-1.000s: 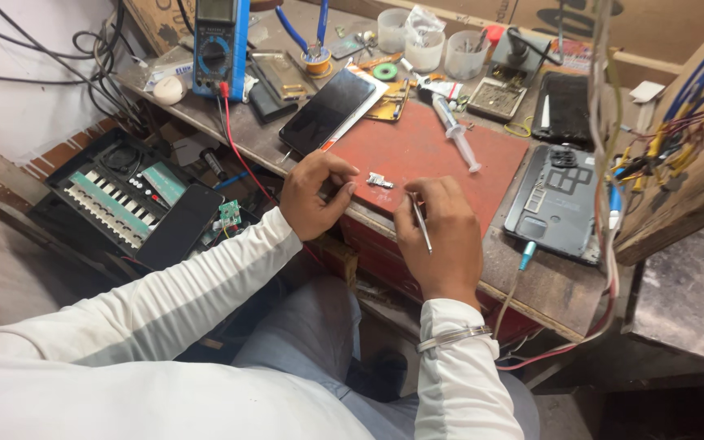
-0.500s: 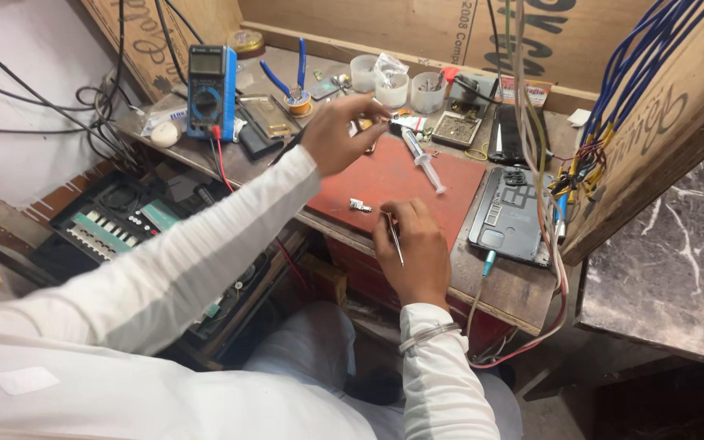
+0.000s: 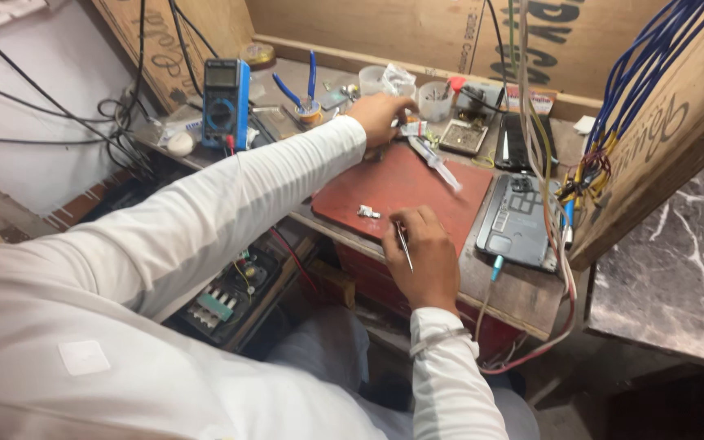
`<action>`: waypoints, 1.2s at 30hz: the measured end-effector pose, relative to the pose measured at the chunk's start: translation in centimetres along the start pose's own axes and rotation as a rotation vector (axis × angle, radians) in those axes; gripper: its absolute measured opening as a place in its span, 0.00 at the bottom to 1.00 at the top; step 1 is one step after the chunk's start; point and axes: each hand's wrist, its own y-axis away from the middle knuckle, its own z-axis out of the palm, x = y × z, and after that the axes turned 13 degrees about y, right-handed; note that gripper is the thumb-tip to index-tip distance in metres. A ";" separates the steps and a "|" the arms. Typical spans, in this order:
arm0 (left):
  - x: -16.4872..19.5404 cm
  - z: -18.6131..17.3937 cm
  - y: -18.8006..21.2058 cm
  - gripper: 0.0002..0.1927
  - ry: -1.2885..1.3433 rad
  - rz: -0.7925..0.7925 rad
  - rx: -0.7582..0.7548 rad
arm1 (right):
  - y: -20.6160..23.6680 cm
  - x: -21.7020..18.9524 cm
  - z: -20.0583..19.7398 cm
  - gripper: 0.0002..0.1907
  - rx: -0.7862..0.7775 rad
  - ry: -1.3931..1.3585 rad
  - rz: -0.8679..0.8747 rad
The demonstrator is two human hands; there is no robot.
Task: The person sits at an electronics repair workbench and solders a small phone component held with tweezers, using a soldering iron in the other hand. They periodically reposition the part, apply solder, and set the iron down to handle the component by hand.
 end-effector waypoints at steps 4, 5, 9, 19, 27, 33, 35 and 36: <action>-0.2 -0.4 0.0 0.21 -0.115 0.031 0.013 | 0.2 -0.2 -0.1 0.05 -0.005 0.019 -0.010; -0.3 -0.4 0.0 0.20 -0.137 0.037 0.003 | 0.2 -0.2 -0.1 0.05 -0.007 0.009 -0.003; -0.8 0.0 -0.1 0.23 -0.220 0.153 -0.041 | 0.0 0.1 0.1 0.06 0.025 0.074 -0.039; -2.3 -0.7 -1.2 0.20 -0.343 0.281 0.062 | -0.1 0.0 0.0 0.06 -0.001 0.058 -0.024; -3.4 -1.9 -1.5 0.26 -0.508 0.135 -0.124 | 0.1 -0.3 -0.2 0.06 0.019 0.071 -0.036; -1.6 -0.9 -2.5 0.19 -0.381 0.233 -0.079 | 0.1 -0.2 -0.1 0.05 0.030 0.078 -0.052; -0.8 -0.4 -3.0 0.12 -0.344 0.298 -0.046 | 0.0 -0.1 0.0 0.05 0.035 0.085 -0.052; -0.5 -0.3 -3.2 0.12 -0.369 0.299 -0.061 | 0.1 -0.1 0.0 0.05 0.035 0.086 -0.051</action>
